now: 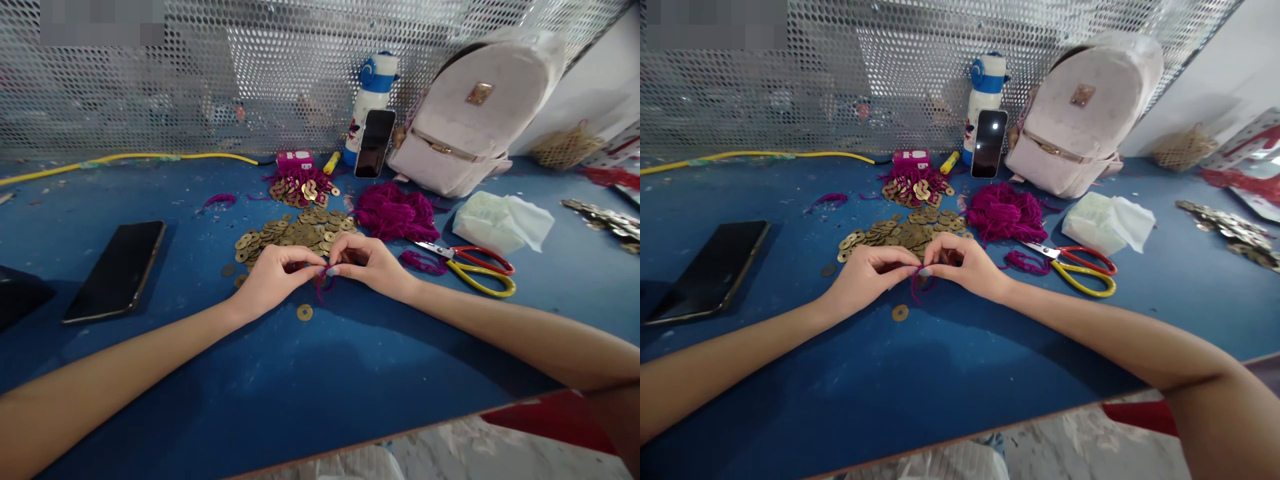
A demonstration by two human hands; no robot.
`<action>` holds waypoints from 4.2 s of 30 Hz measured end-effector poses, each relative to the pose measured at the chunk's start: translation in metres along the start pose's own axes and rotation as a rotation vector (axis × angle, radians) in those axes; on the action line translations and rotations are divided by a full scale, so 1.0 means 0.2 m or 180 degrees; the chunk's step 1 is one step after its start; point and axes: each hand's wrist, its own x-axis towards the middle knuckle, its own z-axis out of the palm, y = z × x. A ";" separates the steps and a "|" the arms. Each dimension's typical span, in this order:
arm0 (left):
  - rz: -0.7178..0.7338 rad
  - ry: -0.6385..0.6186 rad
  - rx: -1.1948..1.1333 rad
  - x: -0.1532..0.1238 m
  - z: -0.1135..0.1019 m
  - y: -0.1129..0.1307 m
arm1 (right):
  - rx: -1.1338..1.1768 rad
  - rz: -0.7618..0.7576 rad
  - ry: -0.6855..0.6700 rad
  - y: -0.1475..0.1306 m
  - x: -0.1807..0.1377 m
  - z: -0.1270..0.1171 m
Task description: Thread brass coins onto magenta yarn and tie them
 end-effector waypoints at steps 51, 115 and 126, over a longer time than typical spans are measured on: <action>-0.0591 0.0104 -0.1457 0.00 0.00 -0.06 | -0.0773 0.0014 -0.0860 -0.02 -0.01 0.03; -0.0298 0.0358 -0.0469 0.01 0.02 -0.01 | -0.1505 -0.0829 0.1114 -0.01 -0.02 -0.02; -0.0126 0.0368 -0.0401 0.00 0.01 -0.01 | -0.1572 -0.0404 -0.0402 -0.01 -0.01 0.01</action>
